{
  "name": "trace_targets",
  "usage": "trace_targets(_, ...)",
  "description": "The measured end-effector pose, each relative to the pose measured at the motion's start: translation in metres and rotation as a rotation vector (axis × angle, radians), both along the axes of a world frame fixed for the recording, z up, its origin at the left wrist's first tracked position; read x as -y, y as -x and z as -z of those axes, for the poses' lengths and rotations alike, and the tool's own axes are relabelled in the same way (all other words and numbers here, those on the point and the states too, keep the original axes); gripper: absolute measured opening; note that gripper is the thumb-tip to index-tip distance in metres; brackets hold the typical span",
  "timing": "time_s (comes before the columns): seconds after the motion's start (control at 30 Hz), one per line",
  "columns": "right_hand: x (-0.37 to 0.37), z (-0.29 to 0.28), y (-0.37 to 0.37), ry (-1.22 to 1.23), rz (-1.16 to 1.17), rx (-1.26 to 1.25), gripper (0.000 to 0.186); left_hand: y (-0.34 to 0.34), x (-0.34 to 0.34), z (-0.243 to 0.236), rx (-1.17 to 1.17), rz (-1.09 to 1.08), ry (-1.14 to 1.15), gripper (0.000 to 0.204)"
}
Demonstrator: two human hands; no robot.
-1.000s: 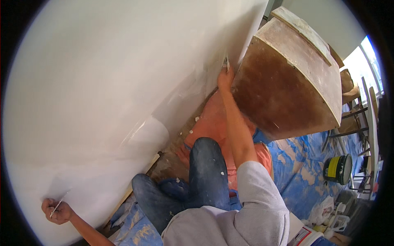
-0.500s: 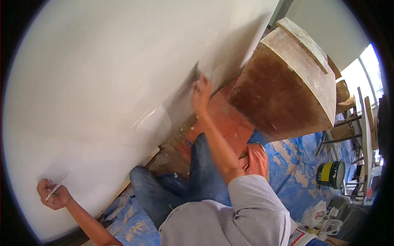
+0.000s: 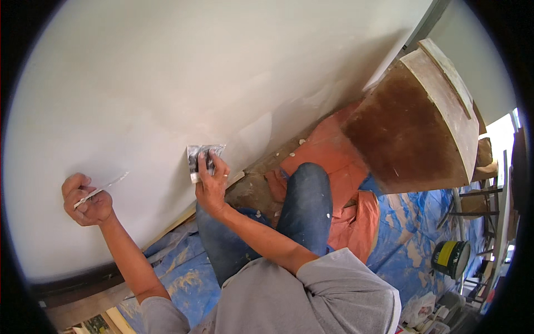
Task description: Patching and smoothing a wall using joint compound and putty knives.
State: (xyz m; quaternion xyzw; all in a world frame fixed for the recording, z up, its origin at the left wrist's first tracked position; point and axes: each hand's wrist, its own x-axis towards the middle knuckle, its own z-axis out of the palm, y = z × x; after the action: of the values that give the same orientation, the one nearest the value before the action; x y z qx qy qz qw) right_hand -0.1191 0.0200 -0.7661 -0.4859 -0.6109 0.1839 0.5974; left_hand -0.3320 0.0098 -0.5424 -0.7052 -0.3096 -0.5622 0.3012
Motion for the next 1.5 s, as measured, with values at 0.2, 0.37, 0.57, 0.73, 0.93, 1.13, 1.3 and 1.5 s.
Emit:
trace_targets(0.2,0.006,0.037,-0.07,0.086,-0.158,0.031,0.064,0.004,0.005,0.006,0.078,-0.029,0.073,0.035)
trace_targets(0.37,-0.106,0.049,-0.201,0.033,0.208,-0.208,0.032,0.046,0.023,0.018,0.252,0.131,0.107,0.025)
trace_targets(0.57,-0.269,0.058,-0.363,0.275,0.466,-0.329,0.039,0.039,0.029,0.01,0.212,-0.061,0.067,0.025)
trace_targets(0.73,-0.321,0.061,-0.413,0.126,0.509,-0.25,0.041,0.026,0.012,0.014,0.219,-0.053,0.011,0.04)
trace_targets(0.93,-0.293,0.081,-0.326,0.238,0.581,-0.001,0.042,0.033,0.022,0.011,0.289,-0.173,0.063,0.055)
trace_targets(1.13,-0.288,0.11,-0.41,0.208,0.468,-0.287,0.044,0.019,0.02,0.005,0.226,-0.204,0.118,0.056)
trace_targets(1.3,-0.344,0.088,-0.463,0.362,0.409,-0.579,0.044,0.017,0.007,0.009,0.102,-0.178,0.035,0.044)
trace_targets(1.5,-0.316,0.087,-0.429,0.403,0.222,-0.404,0.044,0.045,0.024,0.01,0.084,-0.021,0.101,0.015)
